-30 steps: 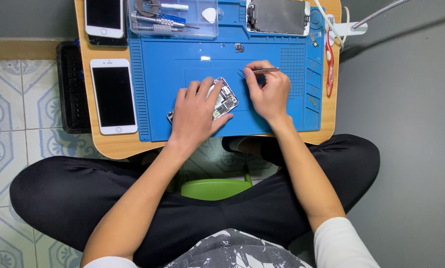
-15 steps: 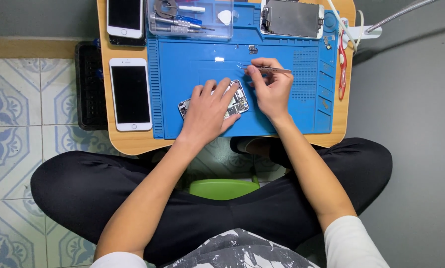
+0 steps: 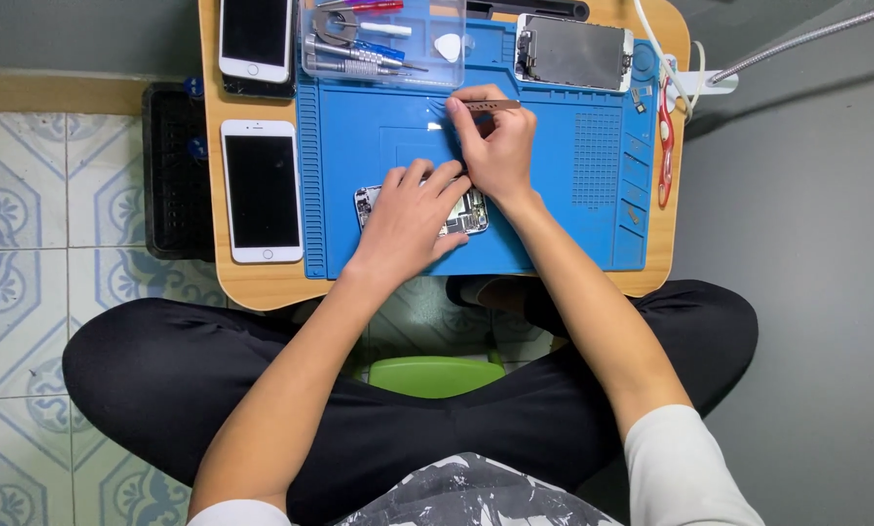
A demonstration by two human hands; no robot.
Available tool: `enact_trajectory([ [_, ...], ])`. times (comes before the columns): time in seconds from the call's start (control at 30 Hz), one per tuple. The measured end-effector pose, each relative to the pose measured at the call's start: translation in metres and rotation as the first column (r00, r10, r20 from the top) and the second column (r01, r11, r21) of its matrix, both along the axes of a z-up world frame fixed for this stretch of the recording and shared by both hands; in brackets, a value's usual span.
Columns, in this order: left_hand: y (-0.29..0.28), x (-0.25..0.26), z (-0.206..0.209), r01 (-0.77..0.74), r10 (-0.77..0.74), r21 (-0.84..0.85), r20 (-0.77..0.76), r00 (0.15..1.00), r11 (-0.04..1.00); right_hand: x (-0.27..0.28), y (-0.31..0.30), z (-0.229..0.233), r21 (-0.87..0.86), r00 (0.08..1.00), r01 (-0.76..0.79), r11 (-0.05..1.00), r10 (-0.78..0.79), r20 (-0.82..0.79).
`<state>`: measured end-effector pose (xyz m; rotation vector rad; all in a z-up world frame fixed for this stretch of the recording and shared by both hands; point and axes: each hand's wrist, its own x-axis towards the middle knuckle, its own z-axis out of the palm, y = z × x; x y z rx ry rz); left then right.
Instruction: Repairing and inspecting the internal components of a disassembled smartphone on a dedicated workbench.
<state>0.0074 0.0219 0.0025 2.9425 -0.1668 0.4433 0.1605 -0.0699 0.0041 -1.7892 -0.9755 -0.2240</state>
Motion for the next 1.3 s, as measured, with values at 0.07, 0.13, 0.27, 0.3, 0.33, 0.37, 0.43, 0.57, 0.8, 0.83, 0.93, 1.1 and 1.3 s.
enact_trajectory([
  [0.07,-0.001,0.000,0.000,-0.005,0.005,-0.004,0.006,1.000,1.000,0.001,0.002,-0.001,-0.003,1.000,0.002,1.000,-0.002,0.013],
  [0.13,-0.001,0.000,0.000,-0.012,0.012,-0.007,0.011,1.000,1.000,0.002,0.004,-0.001,-0.005,1.000,0.002,1.000,-0.001,0.026],
  [0.27,-0.002,-0.001,0.001,-0.024,0.024,-0.021,-0.002,1.000,0.999,0.001,0.005,-0.002,-0.015,0.999,0.016,1.000,-0.015,0.042],
  [0.3,-0.002,0.000,0.001,-0.025,0.025,-0.030,-0.001,1.000,0.999,0.003,0.005,-0.002,-0.020,0.999,0.017,1.000,-0.016,0.042],
  [0.33,-0.001,0.001,0.001,-0.025,0.025,-0.029,0.000,1.000,0.999,0.004,0.006,-0.003,-0.019,0.999,0.017,1.000,-0.016,0.043],
  [0.37,-0.001,0.000,0.001,-0.028,0.027,-0.026,-0.006,1.000,0.999,0.004,0.007,-0.004,-0.016,0.999,0.018,1.000,-0.017,0.042],
  [0.43,-0.001,0.000,0.001,-0.029,0.029,-0.025,-0.011,1.000,0.999,0.005,0.007,-0.006,-0.014,0.999,0.020,1.000,-0.019,0.042],
  [0.57,-0.001,0.001,0.001,-0.027,0.027,-0.018,-0.014,1.000,0.999,0.006,0.007,-0.005,-0.005,0.999,0.010,1.000,-0.010,0.041],
  [0.8,0.003,0.002,0.008,0.002,0.001,-0.164,0.017,1.000,0.986,-0.002,-0.006,0.009,0.024,1.000,-0.028,0.999,0.028,-0.001],
  [0.83,0.002,0.004,0.011,0.005,-0.003,-0.163,0.017,1.000,0.987,-0.002,-0.015,0.010,0.025,1.000,-0.024,0.999,0.024,-0.001],
  [0.93,0.000,0.009,0.017,-0.023,0.054,-0.351,0.079,0.995,0.936,-0.003,-0.042,0.017,0.115,0.987,0.011,0.993,0.008,-0.162],
  [1.1,-0.003,0.015,0.015,-0.017,0.131,-0.441,0.228,0.965,0.897,-0.014,-0.089,0.029,0.103,0.910,-0.111,0.988,0.143,-0.389],
  [1.3,-0.010,0.015,0.017,0.087,0.041,-0.498,0.240,0.970,0.863,-0.023,-0.107,0.024,0.102,0.860,-0.144,0.984,0.176,-0.480],
])
